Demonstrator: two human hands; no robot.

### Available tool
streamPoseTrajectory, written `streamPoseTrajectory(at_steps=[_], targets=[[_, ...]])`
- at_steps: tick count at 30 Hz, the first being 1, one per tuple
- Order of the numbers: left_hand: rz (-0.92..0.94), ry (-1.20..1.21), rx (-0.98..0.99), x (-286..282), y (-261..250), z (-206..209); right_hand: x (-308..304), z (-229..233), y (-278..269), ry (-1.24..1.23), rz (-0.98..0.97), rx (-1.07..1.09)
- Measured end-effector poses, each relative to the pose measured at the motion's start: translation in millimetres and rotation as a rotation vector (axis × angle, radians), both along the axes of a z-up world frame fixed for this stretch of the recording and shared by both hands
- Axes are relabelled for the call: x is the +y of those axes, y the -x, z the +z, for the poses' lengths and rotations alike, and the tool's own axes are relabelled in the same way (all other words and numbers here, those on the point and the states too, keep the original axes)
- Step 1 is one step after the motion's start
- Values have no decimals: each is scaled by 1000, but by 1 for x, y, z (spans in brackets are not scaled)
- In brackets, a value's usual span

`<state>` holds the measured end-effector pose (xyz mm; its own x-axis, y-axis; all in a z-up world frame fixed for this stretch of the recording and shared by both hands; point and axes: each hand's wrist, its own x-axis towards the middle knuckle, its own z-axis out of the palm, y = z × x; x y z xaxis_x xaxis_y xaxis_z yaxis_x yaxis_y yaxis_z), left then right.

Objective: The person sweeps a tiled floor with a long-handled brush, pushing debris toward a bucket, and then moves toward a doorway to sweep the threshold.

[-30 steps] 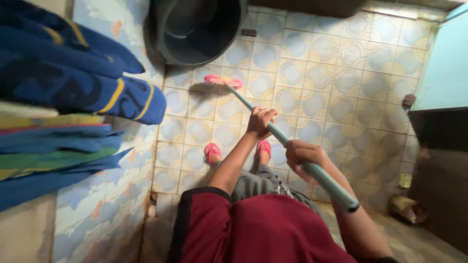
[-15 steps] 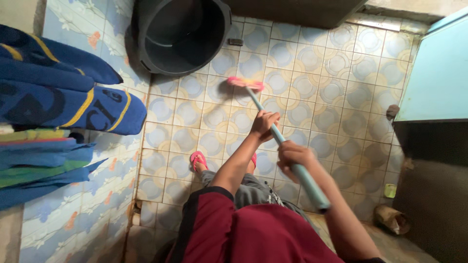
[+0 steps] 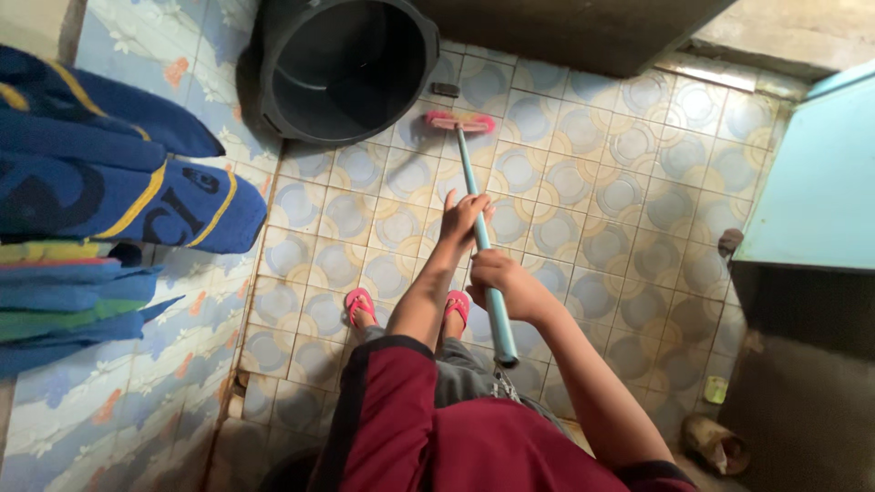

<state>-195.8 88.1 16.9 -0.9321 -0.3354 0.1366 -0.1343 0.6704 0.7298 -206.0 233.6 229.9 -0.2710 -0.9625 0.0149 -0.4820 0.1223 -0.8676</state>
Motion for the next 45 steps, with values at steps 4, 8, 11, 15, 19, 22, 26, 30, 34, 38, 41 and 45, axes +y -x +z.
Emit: streamPoseTrajectory(at_steps=[4, 8, 11, 15, 19, 22, 26, 30, 34, 38, 41, 45], targets=[[46, 89, 110, 8, -5, 5, 15, 29, 7, 156, -32, -35], [63, 123, 203, 9, 4, 25, 19, 58, 27, 155, -38, -27], [62, 128, 256, 4, 12, 30, 15, 61, 28, 148, -12, 15], [45, 119, 192, 0, -6, 14, -1, 37, 9, 116, 92, 21], [45, 79, 171, 0, -37, 5, 5, 34, -3, 191, 103, -113], [84, 114, 167, -5, -60, 11, 8, 42, -5, 234, 144, -144], [103, 122, 209, -8, -73, 27, 17, 57, -3, 272, 138, -138], [74, 66, 207, -1, -74, 30, 22, 65, -15, 232, 143, -71], [68, 49, 224, 11, -89, 25, 8, 57, -41, 245, 282, -96], [86, -2, 162, 19, -118, 19, 3, 61, -58, 279, 340, -233], [69, -5, 151, 13, -141, 13, 7, 71, -68, 244, 307, -215], [50, 92, 130, -2, -172, 14, 14, 83, -84, 219, 331, -163]])
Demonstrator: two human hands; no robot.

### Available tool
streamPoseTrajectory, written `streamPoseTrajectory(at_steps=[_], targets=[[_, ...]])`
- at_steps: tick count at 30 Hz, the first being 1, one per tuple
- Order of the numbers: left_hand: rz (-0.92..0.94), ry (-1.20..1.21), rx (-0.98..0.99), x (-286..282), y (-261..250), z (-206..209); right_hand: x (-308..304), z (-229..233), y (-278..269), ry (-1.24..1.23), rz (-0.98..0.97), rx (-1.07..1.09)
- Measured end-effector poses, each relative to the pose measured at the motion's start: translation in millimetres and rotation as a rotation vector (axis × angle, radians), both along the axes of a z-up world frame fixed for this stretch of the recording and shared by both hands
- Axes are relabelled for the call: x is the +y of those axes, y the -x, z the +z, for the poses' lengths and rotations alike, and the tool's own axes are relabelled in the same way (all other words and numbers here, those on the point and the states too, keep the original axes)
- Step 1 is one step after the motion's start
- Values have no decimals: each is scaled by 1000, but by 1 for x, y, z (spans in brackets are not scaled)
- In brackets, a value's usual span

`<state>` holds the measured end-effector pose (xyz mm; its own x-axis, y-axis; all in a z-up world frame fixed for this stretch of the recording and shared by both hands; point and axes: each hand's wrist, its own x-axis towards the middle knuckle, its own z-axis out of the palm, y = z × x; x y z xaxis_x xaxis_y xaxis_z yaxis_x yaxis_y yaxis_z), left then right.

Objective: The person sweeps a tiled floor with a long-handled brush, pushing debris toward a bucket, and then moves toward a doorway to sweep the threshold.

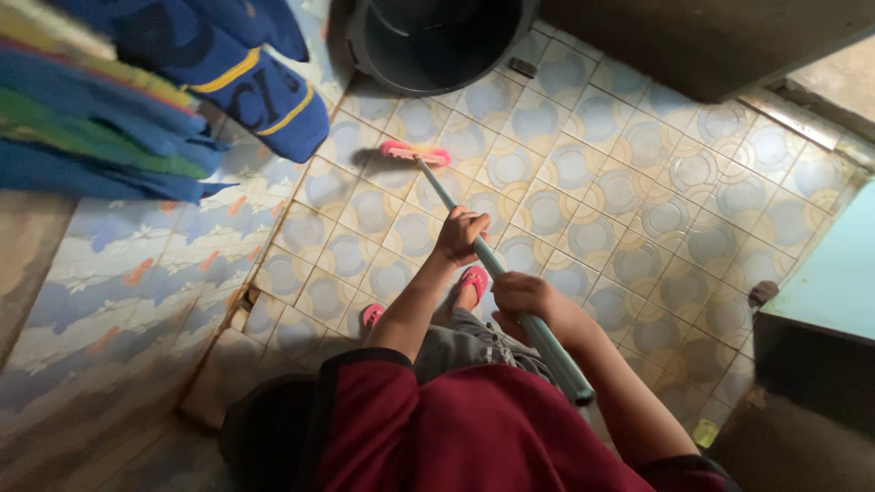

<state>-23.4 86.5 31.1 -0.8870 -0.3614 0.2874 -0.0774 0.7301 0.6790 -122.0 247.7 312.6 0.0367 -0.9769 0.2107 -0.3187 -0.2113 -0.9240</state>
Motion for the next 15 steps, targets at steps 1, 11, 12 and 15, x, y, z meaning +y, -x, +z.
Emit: streamPoseTrajectory(at_steps=[1, 11, 12, 15], targets=[[9, 28, 25, -3, -8, 1, -1, 0, -7, 9, 28, 5], [47, -88, -13, 2, -86, 4, -19, -25, -96, 22, 99, 2], [58, -113, -21, 5, -100, 7, -18, -23, -105, 8, 109, -28], [45, -111, -42, 3, -150, 14, -20, -18, -138, 78, 175, -56]])
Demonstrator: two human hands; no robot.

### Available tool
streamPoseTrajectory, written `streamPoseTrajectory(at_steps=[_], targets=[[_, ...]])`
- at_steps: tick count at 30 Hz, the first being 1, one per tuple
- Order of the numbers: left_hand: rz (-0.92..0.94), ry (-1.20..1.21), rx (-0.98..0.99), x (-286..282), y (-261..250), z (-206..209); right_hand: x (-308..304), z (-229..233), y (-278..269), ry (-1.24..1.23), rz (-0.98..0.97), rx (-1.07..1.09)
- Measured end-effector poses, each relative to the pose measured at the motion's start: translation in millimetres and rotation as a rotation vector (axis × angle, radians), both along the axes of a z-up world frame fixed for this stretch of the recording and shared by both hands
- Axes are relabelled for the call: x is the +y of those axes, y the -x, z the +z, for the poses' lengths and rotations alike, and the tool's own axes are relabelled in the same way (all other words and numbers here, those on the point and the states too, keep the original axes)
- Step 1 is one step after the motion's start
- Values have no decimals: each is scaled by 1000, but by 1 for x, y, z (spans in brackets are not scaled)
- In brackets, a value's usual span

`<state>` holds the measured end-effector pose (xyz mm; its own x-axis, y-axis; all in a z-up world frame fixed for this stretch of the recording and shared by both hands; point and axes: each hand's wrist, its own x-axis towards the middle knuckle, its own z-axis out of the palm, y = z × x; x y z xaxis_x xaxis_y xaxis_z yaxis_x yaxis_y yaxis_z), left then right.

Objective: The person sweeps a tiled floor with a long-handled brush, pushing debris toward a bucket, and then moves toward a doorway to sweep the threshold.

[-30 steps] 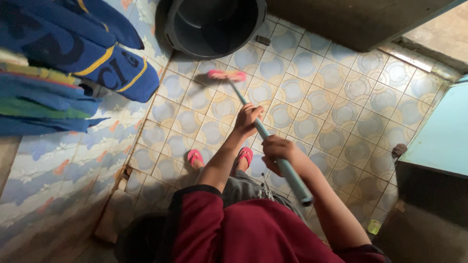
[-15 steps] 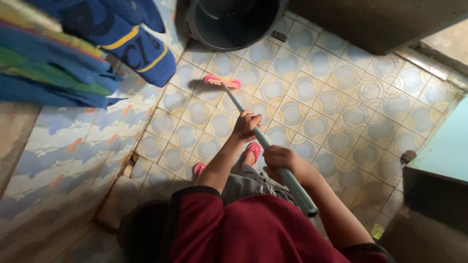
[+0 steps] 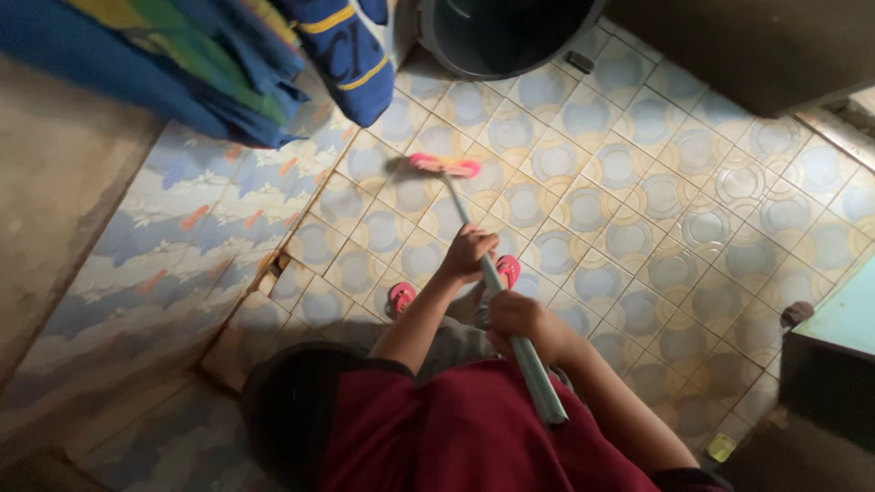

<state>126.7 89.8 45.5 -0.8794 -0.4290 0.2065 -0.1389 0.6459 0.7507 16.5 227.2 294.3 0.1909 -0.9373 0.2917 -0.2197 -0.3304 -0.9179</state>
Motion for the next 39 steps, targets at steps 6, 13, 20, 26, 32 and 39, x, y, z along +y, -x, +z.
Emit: streamPoseTrajectory(at_steps=[6, 13, 20, 26, 32, 39], targets=[[84, 30, -24, -18, -59, 19, -6, 15, -47, -120, -47, 30], [149, -48, -15, -26, -82, 12, -36, 7, -94, -102, 37, 96], [214, 54, 25, -19, -112, -10, -43, 20, -109, -51, 41, 56], [303, 49, 41, -38, -75, 0, -48, 27, -80, -141, -40, 180], [297, -112, 28, -60, -53, -15, -80, -13, -85, -164, 18, 276], [386, -31, -34, -54, -54, -18, -89, 16, -59, -133, 48, 182]])
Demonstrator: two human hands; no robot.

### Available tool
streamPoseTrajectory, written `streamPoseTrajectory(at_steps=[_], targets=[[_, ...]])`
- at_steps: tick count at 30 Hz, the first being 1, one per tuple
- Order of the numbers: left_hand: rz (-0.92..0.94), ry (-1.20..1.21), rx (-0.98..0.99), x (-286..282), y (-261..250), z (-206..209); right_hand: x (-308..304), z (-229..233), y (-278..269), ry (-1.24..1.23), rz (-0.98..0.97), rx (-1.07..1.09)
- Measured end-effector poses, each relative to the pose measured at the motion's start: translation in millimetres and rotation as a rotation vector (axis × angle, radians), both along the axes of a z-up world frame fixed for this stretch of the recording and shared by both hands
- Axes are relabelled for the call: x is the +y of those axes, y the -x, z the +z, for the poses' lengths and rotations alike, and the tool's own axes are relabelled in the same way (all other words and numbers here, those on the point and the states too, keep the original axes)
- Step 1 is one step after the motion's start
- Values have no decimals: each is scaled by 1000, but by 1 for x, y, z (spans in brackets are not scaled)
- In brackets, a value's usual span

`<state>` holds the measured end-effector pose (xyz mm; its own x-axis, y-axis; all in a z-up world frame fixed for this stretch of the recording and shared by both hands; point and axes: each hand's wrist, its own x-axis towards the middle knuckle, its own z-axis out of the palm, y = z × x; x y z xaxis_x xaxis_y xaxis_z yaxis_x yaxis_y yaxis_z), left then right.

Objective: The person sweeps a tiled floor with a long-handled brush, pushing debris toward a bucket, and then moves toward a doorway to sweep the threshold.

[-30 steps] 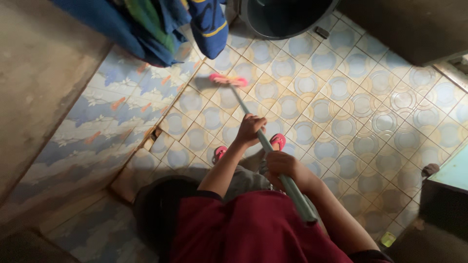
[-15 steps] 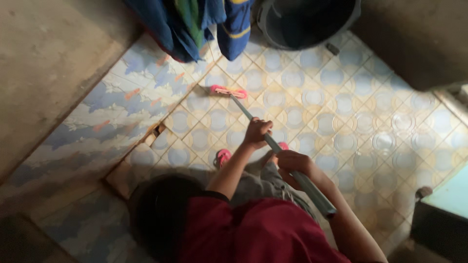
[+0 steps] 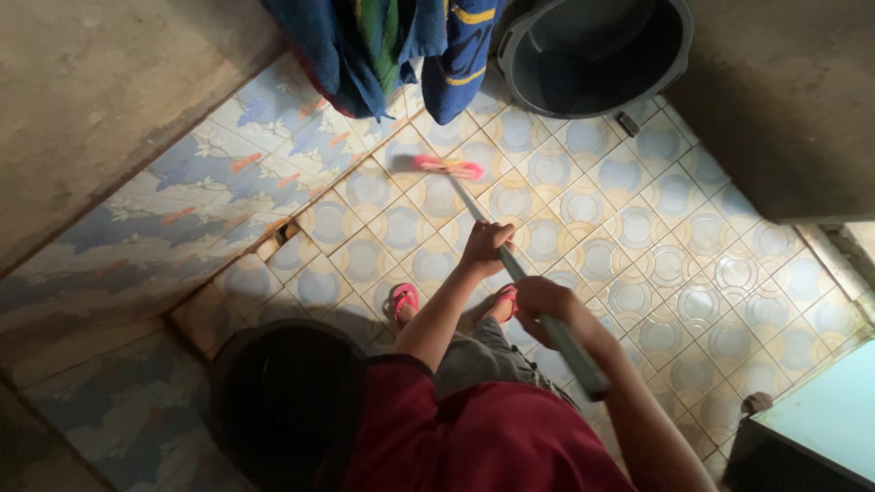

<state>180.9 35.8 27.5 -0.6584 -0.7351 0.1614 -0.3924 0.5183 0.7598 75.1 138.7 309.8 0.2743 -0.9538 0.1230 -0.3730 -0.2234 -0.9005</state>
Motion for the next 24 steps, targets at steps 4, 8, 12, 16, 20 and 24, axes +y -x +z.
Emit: streamPoseTrajectory(at_steps=[4, 8, 12, 16, 20, 24], targets=[[-31, 114, 58, -19, 21, 10, -9, 18, 26, -27, -9, 29], [-11, 73, 55, -50, 43, 5, -32, 18, 33, -111, 13, 15], [94, 105, 201, -54, 32, -15, -56, -11, 9, 49, 75, 20], [139, 110, 60, -48, 29, -24, -55, -4, 16, -72, 40, 23], [128, 151, 10, -45, 29, -19, -51, 20, 29, -52, 30, 19], [171, 245, 100, -68, 29, -8, -69, 24, 24, -139, 86, 46]])
